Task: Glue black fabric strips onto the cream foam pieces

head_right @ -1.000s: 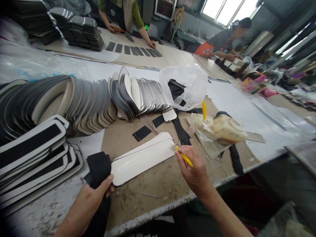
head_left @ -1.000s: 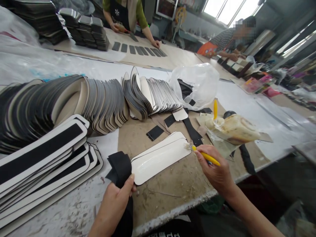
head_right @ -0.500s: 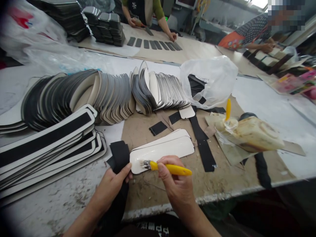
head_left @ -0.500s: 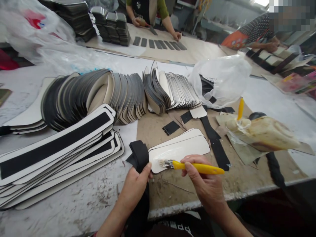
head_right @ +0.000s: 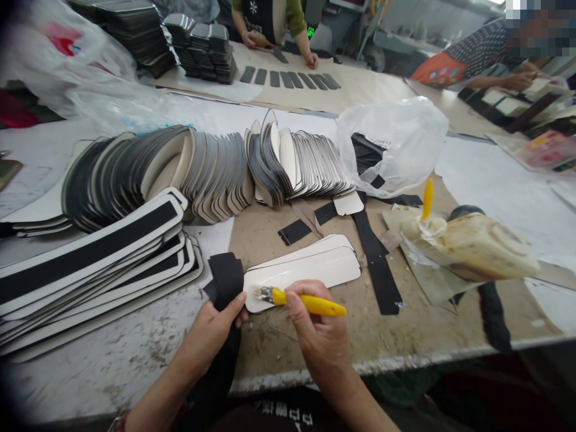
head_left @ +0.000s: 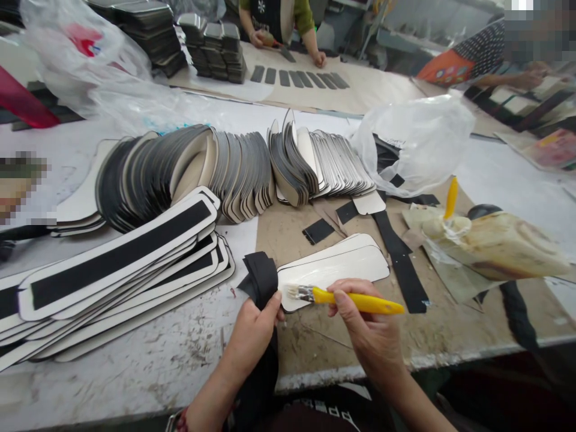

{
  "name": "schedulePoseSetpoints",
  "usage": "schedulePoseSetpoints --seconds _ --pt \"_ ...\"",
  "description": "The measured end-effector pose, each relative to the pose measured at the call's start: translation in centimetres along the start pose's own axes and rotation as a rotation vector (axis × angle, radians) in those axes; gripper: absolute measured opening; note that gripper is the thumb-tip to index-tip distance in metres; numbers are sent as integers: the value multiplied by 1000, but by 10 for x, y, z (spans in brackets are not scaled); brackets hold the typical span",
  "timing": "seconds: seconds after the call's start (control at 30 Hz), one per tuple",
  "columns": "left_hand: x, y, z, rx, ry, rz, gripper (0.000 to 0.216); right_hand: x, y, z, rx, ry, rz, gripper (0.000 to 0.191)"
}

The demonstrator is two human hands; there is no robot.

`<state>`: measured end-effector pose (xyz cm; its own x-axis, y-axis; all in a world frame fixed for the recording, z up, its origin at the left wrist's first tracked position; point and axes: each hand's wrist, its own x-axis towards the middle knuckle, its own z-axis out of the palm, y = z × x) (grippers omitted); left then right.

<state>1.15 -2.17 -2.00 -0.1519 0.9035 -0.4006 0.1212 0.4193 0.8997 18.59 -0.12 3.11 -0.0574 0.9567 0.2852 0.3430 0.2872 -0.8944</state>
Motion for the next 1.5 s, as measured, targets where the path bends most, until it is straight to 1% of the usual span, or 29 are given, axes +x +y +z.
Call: schedulePoseSetpoints --seconds 0.07,0.13,0.27,0.37,0.47,0.57,0.67,0.73,0.8,0.87,0.9,0.93,1.0,1.07,1.13,1.17,1.23,1.27,1.33,1.5 --pt "0 0 0 0 8 -4 41 0 6 2 -3 -14 24 7" --pt "-1 0 0 1 11 -10 41 2 17 -7 -75 -1 4 6" --pt "0 0 0 7 11 -15 43 11 37 -45 -295 81 -90 5" --pt "1 -2 0 19 20 -17 43 17 43 -71 -437 133 -201 4" --pt "2 -5 1 22 33 -13 44 23 42 -87 -539 149 -320 6" --pt "3 -7 3 -1 49 4 42 27 38 -96 -613 155 -397 7" --pt "4 -6 3 -42 56 20 41 29 31 -102 -637 183 -437 7" --pt "4 -4 1 -58 85 20 40 30 22 -106 -637 219 -424 4" --pt "0 1 -3 -49 166 19 41 30 10 -109 -644 257 -386 4" --pt "-8 8 -7 -75 233 41 40 30 -2 -110 -622 273 -331 11" --pt "-13 14 -8 -118 228 55 38 30 -7 -109 -595 262 -297 15" --pt "-20 20 -8 -184 195 68 36 30 -12 -106 -552 233 -261 18" --pt "-33 32 -4 -330 61 59 32 31 -19 -93 -418 103 -151 22" --pt "-45 42 4 -416 -40 32 31 30 -23 -71 -249 -109 8 26" --pt "-53 47 12 -450 -84 19 30 27 -26 -43 -45 -330 175 30" --pt "-56 48 15 -460 -96 19 30 25 -28 -29 66 -416 244 30" --pt "-60 46 21 -477 -110 23 31 20 -31 -5 336 -549 405 29" --pt "-60 45 22 -481 -117 26 33 17 -32 3 456 -585 478 30" --pt "-60 42 24 -480 -125 29 33 11 -32 12 597 -592 572 32" --pt "-60 33 28 -457 -177 21 30 -4 -22 10 629 -429 623 33"
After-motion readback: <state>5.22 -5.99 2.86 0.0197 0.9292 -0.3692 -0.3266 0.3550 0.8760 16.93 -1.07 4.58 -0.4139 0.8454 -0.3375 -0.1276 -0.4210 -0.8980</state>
